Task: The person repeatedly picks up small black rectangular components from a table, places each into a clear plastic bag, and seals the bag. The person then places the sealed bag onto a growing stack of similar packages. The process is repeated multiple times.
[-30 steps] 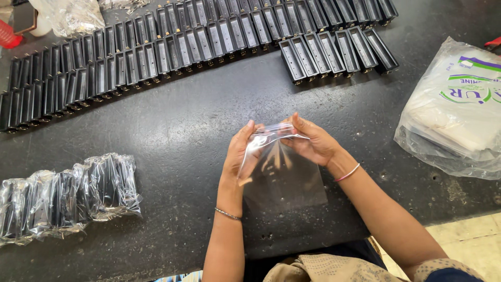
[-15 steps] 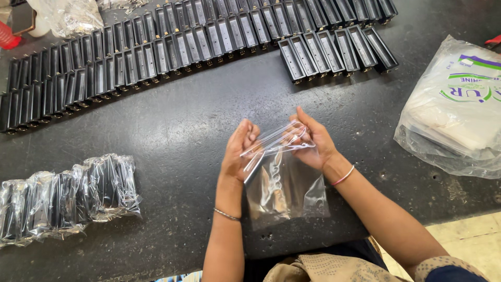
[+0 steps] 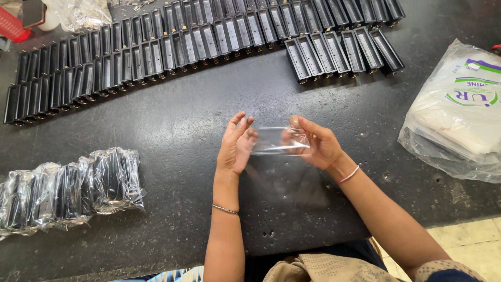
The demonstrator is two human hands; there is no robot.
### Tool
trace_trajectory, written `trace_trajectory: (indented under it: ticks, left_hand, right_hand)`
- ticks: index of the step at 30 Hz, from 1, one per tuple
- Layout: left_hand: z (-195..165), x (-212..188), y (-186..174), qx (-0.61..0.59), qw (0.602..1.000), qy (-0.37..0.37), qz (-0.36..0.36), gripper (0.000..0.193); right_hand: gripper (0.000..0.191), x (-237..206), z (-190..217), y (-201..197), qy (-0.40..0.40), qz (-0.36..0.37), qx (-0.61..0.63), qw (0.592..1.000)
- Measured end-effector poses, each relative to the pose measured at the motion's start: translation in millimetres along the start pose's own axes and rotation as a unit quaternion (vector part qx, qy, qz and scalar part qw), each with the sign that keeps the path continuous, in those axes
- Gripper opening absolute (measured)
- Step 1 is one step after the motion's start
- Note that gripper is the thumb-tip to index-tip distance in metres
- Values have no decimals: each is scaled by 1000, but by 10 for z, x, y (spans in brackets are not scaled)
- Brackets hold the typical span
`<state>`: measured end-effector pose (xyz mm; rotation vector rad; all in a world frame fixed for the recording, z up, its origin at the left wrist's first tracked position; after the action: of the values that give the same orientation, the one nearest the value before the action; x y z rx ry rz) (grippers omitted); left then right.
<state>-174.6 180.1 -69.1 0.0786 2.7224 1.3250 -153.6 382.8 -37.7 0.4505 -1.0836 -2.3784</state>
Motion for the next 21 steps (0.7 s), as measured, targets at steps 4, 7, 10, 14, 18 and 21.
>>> trace_trajectory:
  ticks: [4,7,10,14,18,21]
  left_hand:
    - [-249,-19,-81,141,981,97,-93,42]
    - [-570,-118,-144,193,949,196,-153,36]
    - [-753,-230,-162,216,918,269,-194,29]
    - [-972,-378,-154,269,868,356,-218,25]
    - [-1140,-513,-110,302,821,419,-244,26]
    - [-1244,-659,-62,362,766,451,-279,25]
  right_hand:
    - [27,5,106,156,-77,19,-92,993]
    - [27,139,154,96,-101,-52,-124,986]
    - [19,428,239,-13,-87,-156,-207,962]
    - [14,849,482,238,-217,-169,-329,903]
    - [17,1008,711,785,-396,-144,-353,835]
    - [17,901,668,1106,-495,-97,-386,772]
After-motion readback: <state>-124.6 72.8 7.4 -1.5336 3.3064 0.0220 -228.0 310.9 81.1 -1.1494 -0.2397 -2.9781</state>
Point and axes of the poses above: each hand's wrist, its own x-axis towards the middle knuckle, its own y-axis out of the palm, z = x × y, the point moved 5 cm from there along x, towards the middle knuckle, and after that the axes turned 2 degrees about y, right-handed, at the moved point
